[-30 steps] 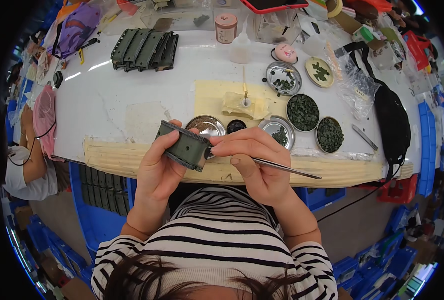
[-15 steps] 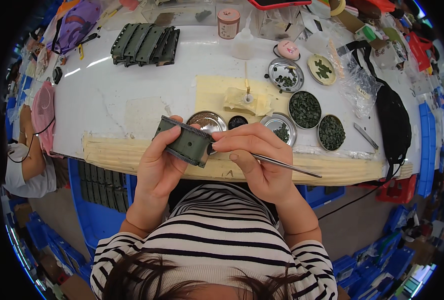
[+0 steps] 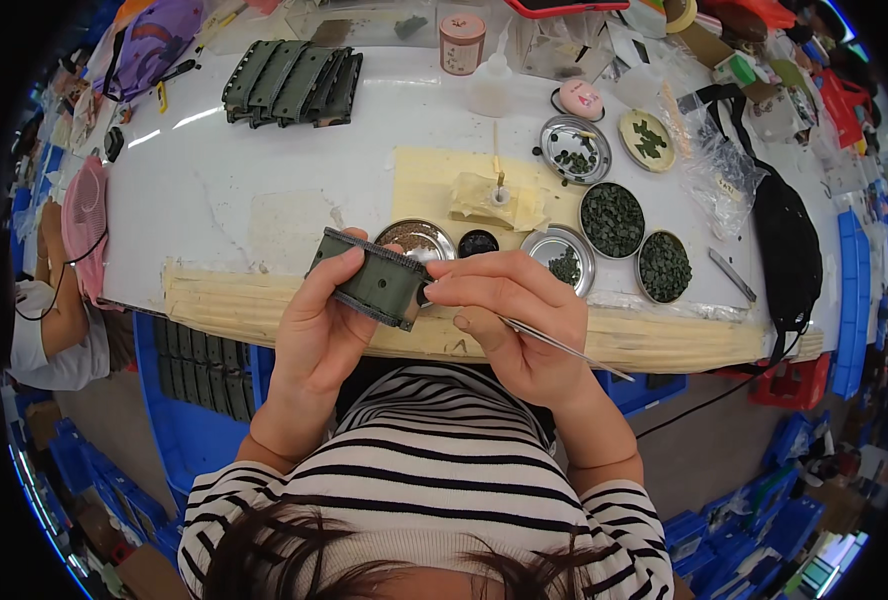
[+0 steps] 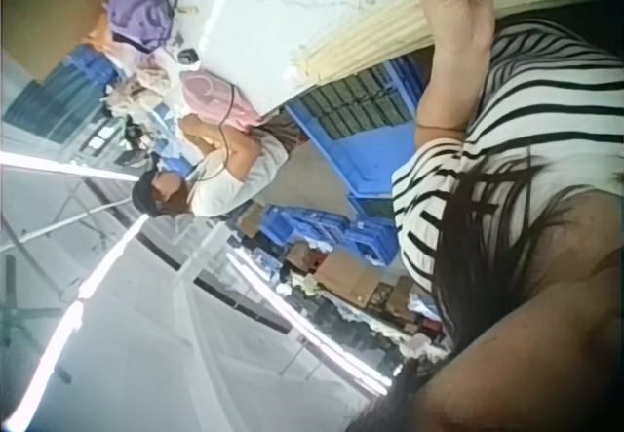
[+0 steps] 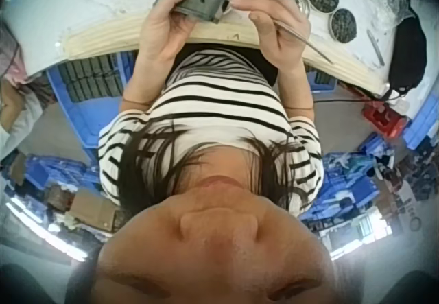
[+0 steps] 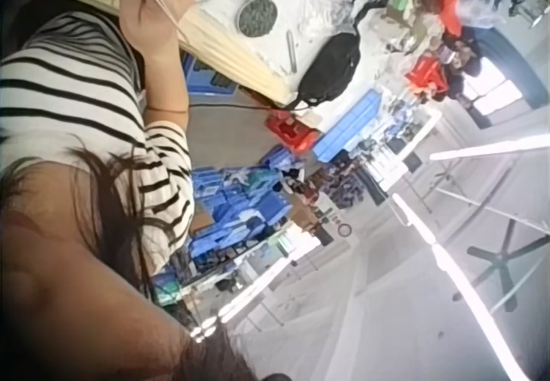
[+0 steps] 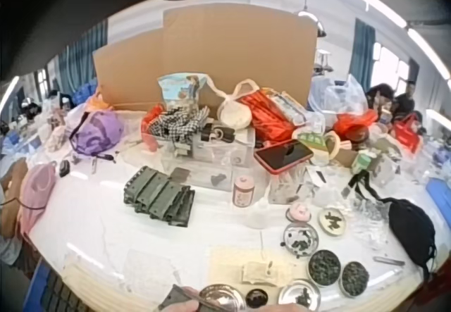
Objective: Detailing small toy tank models using a specialized applicator tool at a factory workbench.
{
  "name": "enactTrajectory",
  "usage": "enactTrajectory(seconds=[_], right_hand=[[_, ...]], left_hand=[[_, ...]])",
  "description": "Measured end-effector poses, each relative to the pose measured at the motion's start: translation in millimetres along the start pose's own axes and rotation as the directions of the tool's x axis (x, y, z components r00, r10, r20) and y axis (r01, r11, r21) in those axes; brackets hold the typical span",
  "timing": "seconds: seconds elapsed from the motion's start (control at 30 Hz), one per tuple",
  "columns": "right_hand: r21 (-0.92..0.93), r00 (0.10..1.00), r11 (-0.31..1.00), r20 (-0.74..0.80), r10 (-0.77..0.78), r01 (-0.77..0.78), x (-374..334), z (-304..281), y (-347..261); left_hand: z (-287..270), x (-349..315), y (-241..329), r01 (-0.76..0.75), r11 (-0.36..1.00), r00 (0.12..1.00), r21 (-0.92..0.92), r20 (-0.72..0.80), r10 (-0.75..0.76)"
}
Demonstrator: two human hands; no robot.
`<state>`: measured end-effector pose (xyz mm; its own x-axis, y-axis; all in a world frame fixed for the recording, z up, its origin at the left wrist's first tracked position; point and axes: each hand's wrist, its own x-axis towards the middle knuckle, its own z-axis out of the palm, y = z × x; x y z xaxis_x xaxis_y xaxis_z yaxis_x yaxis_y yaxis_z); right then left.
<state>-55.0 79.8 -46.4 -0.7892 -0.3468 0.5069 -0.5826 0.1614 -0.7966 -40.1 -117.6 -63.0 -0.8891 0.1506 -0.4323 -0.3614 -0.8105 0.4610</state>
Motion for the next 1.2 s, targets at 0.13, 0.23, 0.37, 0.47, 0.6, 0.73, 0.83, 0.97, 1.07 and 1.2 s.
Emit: enactTrajectory(seconds=[0.13, 0.23, 0.37, 0.47, 0.6, 0.73, 0.83, 0.97, 1.07, 1.2], right_hand=[[-0.091, 0.998, 0.994, 0.007, -0.058, 0.059, 0, 0, -3], [-0.117, 0.996, 0.989, 0.021, -0.089, 0.091, 0, -1, -3], [-0.088, 0.993, 0.989, 0.007, -0.119, 0.119, -2, 1, -2], [-0.082, 0.991, 0.987, -0.005, -0.136, 0.135, -3, 2, 0], [-0.069, 0.992, 0.99, -0.023, -0.125, 0.124, -5, 3, 1], [-0.088, 0.989, 0.985, -0.01, -0.148, 0.146, -3, 2, -1], [-0.039, 0.985, 0.985, -0.035, -0.167, 0.166, -8, 4, 1], [0.034, 0.976, 0.977, -0.071, -0.207, 0.21, -14, 7, 1], [-0.002, 0.973, 0.975, -0.051, -0.224, 0.224, -16, 6, 0], [-0.005, 0.973, 0.975, -0.064, -0.222, 0.222, -18, 7, 1]], left_hand=[[0, 0, 0, 0.009, 1.0, 1.0, -0.008, 0.016, -0.009], [0, 0, -1, 0.028, 0.999, 0.999, -0.029, 0.026, -0.028], [0, 0, -2, 0.046, 0.997, 0.997, -0.066, 0.062, -0.042], [2, -1, -3, 0.023, 0.998, 0.998, -0.058, 0.06, -0.019], [4, -3, -4, 0.009, 0.999, 0.998, -0.032, 0.061, -0.007], [1, 0, -5, 0.007, 0.999, 0.996, -0.033, 0.09, -0.004], [-1, 4, -6, 0.059, 0.996, 0.99, -0.074, 0.135, -0.048], [-3, 8, -4, 0.121, 0.989, 0.981, -0.08, 0.159, -0.107], [-4, 8, -5, 0.113, 0.99, 0.984, -0.078, 0.15, -0.101], [-6, 10, -4, 0.131, 0.989, 0.974, -0.068, 0.197, -0.115]])
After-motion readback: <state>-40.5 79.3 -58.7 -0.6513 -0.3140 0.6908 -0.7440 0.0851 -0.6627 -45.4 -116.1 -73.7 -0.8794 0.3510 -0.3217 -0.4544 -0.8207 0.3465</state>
